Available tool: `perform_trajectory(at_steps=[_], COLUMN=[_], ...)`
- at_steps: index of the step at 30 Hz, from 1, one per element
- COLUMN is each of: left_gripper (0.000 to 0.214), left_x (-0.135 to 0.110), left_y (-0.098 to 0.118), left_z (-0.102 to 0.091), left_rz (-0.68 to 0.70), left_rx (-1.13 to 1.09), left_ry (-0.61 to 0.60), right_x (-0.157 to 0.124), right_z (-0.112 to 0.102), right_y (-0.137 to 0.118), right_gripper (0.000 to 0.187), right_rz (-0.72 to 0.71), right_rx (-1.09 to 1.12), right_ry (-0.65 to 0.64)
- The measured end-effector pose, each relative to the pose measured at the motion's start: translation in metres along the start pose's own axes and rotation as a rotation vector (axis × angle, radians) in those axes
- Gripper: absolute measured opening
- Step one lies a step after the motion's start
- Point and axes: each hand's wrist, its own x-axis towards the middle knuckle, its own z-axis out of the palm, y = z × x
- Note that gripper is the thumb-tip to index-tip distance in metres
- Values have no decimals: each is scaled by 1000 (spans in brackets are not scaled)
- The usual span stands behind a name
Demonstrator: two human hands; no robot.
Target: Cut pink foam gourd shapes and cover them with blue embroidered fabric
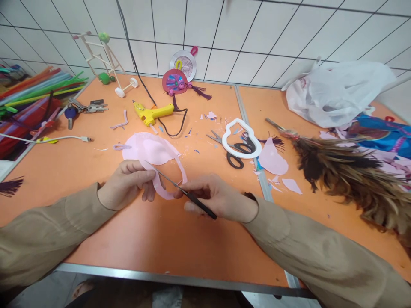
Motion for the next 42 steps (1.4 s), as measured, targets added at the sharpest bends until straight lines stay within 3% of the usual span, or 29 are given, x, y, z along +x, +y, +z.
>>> perform_trajectory(at_steps=[10, 20, 22, 25, 28, 30, 33, 36, 42], left_gripper=[37, 39, 40, 39, 35, 30, 26, 24, 27], left_x=[1, 3, 3, 4, 4, 5, 4, 4, 4], left_y=[-4, -4, -4, -4, -5, -6, -6, -4, 0], left_z=[-2, -1, -1, -2, -3, -3, -2, -3, -5], left_rz=[14, 24, 26, 45, 66, 69, 53, 44, 34], left_rx=[-30, -81, -74, -66, -65, -74, -96, -109, -85], left_ry=[-15, -17, -18, -12, -13, -10, 15, 25, 47], right_x=[0, -6, -6, -2, 3, 4, 5, 3, 0], right_z=[1, -2, -3, -11, -26, -33, -34, -25, -11], right_y=[-1, -12, -15, -14, -8, -7, -11, -21, -36], right_gripper=[31, 32, 33, 31, 25, 22, 19, 19, 26], right_rz=[62, -108, -132, -202, -248, -190, -6, 144, 153], right_rx=[-43, -259, -274, -390, -823, -1121, -1408, -1525, -1535], right_ry=[12, 72, 176, 480, 775, 857, 856, 784, 590])
